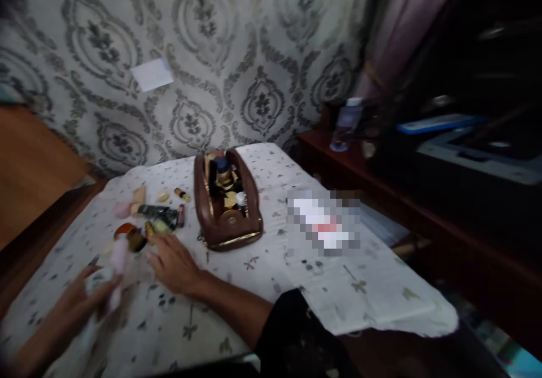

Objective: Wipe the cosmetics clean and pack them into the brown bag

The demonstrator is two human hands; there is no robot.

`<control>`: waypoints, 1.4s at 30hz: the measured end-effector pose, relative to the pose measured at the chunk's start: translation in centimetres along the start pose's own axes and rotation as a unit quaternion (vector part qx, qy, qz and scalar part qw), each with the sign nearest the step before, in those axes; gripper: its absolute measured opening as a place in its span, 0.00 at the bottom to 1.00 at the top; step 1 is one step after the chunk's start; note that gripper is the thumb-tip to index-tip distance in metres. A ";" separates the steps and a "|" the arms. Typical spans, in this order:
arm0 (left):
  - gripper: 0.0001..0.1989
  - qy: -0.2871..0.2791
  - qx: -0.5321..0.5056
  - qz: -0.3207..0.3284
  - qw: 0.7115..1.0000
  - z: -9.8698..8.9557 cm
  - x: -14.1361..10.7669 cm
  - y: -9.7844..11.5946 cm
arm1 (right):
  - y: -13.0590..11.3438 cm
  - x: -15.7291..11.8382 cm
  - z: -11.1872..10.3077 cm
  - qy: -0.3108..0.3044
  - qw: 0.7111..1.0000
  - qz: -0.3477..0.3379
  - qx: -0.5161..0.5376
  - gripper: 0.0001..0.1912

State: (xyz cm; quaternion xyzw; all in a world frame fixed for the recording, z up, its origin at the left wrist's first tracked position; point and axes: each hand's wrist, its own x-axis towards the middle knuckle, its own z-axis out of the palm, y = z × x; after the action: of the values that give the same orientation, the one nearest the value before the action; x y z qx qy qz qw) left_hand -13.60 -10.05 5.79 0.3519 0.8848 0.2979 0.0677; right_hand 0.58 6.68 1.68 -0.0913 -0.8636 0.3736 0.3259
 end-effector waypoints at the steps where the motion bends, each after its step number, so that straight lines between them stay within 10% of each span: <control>1: 0.25 -0.017 -0.016 0.006 1.000 0.8 -1.9 0.3 | 0.1 0.0 0.4 -0.018 1.000 0.000 0.005 0.19; 10: 0.18 -0.115 -0.088 -0.002 0.989 1.8 -5.5 0.8 | -0.5 -1.0 1.9 -0.123 0.992 -0.014 -0.024 0.13; 16: 0.20 -0.034 -0.116 -0.014 0.993 -0.1 -1.9 -0.9 | -3.7 -4.1 2.6 -0.115 0.989 0.020 -0.091 0.31; 24: 0.18 0.013 -0.049 0.187 0.981 2.3 2.4 -1.4 | -3.2 -5.1 3.5 -0.135 0.985 -0.004 -0.108 0.34; 35: 0.18 0.006 0.051 0.351 0.935 3.4 -1.9 -1.6 | -5.4 -3.4 3.6 -0.151 0.971 0.080 -0.166 0.17; 42: 0.17 -0.040 0.016 0.267 0.963 2.1 3.2 -3.6 | -6.7 -1.4 3.9 -0.195 0.943 0.104 -0.249 0.14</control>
State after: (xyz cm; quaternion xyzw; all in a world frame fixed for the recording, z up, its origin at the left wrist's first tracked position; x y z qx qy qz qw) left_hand -17.36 -8.95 2.31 0.5884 0.7597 0.2764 0.0151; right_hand -0.19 -0.89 3.76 -0.1841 -0.9616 0.1886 0.0771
